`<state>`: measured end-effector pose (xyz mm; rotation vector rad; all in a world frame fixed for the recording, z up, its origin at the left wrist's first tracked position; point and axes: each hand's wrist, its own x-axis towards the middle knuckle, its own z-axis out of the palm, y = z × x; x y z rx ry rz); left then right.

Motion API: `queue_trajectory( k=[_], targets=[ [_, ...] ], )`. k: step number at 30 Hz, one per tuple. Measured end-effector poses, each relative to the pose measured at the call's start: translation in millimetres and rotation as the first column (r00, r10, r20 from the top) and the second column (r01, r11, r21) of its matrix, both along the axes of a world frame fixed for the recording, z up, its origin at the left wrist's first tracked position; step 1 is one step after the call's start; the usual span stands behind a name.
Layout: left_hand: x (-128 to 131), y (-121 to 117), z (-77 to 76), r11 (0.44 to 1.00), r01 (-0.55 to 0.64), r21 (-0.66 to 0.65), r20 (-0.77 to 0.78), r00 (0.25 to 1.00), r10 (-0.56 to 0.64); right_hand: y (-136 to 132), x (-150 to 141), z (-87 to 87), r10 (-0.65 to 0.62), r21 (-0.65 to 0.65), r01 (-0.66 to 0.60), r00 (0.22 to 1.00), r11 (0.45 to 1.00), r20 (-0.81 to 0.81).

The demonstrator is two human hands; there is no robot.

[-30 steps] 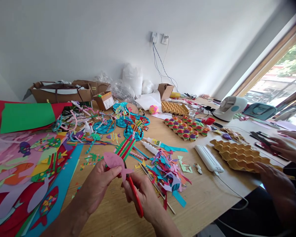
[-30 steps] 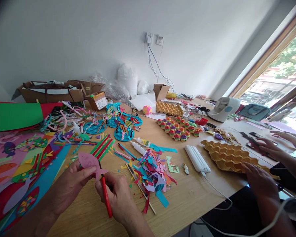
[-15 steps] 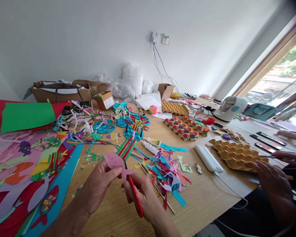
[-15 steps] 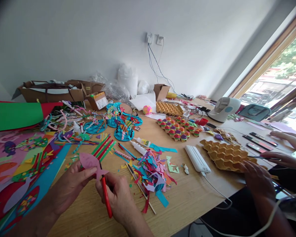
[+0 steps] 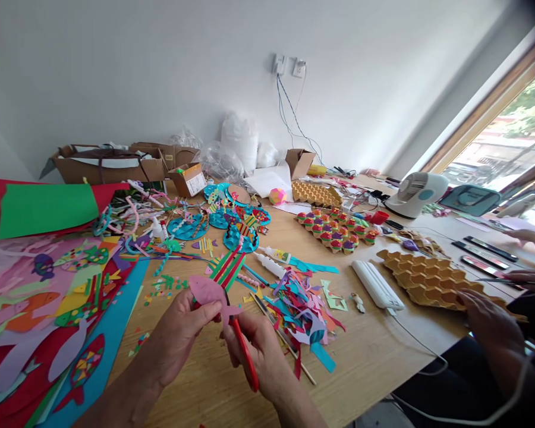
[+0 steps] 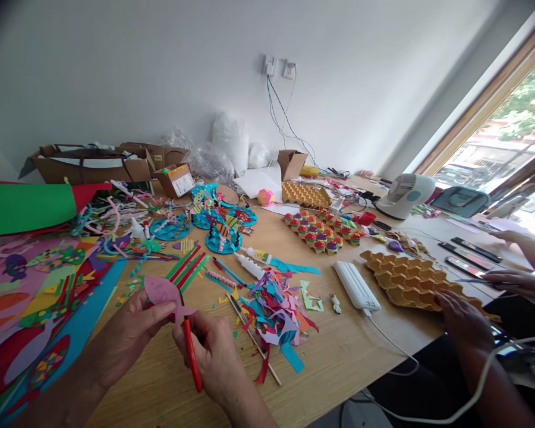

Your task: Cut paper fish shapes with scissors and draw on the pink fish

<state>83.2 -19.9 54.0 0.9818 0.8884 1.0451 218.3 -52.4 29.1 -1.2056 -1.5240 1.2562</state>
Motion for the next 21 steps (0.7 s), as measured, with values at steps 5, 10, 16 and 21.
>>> queue_trajectory(
  k=[5, 10, 16, 21],
  targets=[
    [0.8, -1.2, 0.6, 1.000, -0.012, -0.011, -0.003, 1.000, 0.012, -0.7, -0.1, 0.4, 0.001, -0.004, -0.001, 1.000, 1.000, -0.021],
    [1.7, -1.7, 2.8, 1.000, -0.003, -0.006, -0.010, 1.000, 0.003, -0.3, -0.1, -0.8, -0.003, -0.031, 0.002, 0.999, 1.000, -0.040],
    [2.0, -1.5, 2.9, 1.000, 0.006, 0.000, -0.009, 1.000, -0.006, -0.6, -0.1, -2.8, -0.022, -0.036, 0.020, 0.999, 0.999, -0.040],
    [1.1, -3.1, 2.2, 1.000, 0.016, -0.007, -0.016, 1.000, -0.016, -1.0, 0.4, -2.6, -0.019, -0.037, 0.018, 0.999, 0.999, -0.028]
  ],
)
